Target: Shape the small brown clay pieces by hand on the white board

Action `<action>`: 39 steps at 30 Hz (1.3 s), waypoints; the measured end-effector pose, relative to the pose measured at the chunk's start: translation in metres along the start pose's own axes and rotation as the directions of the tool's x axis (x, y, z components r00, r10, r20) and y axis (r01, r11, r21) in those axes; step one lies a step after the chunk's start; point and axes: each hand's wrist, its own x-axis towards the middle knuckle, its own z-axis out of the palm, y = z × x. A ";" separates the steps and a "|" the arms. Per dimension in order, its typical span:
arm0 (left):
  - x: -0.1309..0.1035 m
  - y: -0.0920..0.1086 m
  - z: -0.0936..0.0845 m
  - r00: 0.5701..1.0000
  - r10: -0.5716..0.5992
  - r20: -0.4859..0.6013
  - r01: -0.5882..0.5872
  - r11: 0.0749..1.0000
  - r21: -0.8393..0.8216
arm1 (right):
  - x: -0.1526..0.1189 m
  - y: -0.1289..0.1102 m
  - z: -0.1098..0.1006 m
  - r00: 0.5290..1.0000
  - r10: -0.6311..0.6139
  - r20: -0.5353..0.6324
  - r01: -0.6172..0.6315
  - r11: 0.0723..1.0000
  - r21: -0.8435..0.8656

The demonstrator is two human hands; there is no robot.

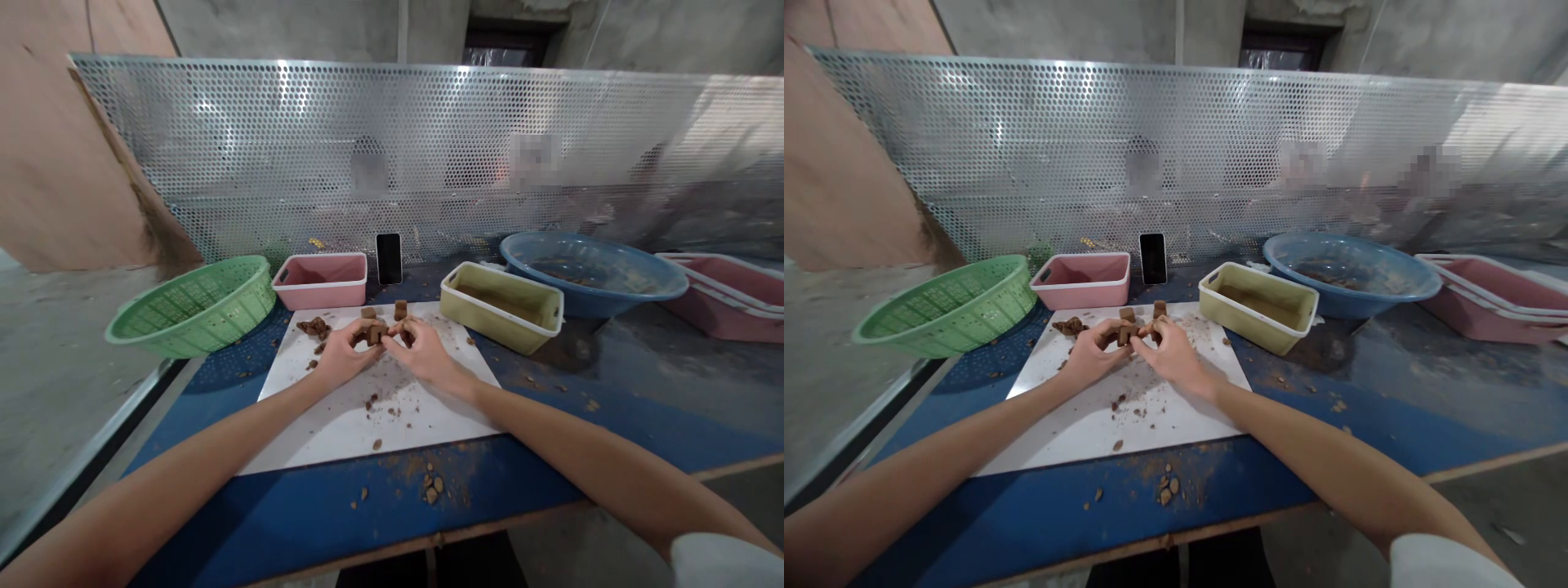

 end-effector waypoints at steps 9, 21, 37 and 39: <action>0.000 0.002 -0.007 0.998 0.007 0.060 -0.005 0.999 -0.033 | 0.003 0.009 -0.003 0.997 -0.012 -0.078 0.011 1.000 -0.012; 0.001 -0.005 -0.005 0.999 -0.048 -0.003 0.047 0.996 -0.080 | 0.002 0.008 -0.002 0.991 -0.074 -0.110 0.072 0.997 -0.017; 0.001 -0.001 -0.001 0.998 -0.034 -0.050 0.022 0.973 -0.229 | 0.006 0.008 -0.012 0.997 -0.056 -0.056 0.057 0.998 0.021; 0.002 -0.001 -0.001 0.998 -0.029 -0.060 0.015 0.976 -0.215 | 0.007 0.009 -0.013 0.997 -0.053 -0.047 0.054 0.998 0.027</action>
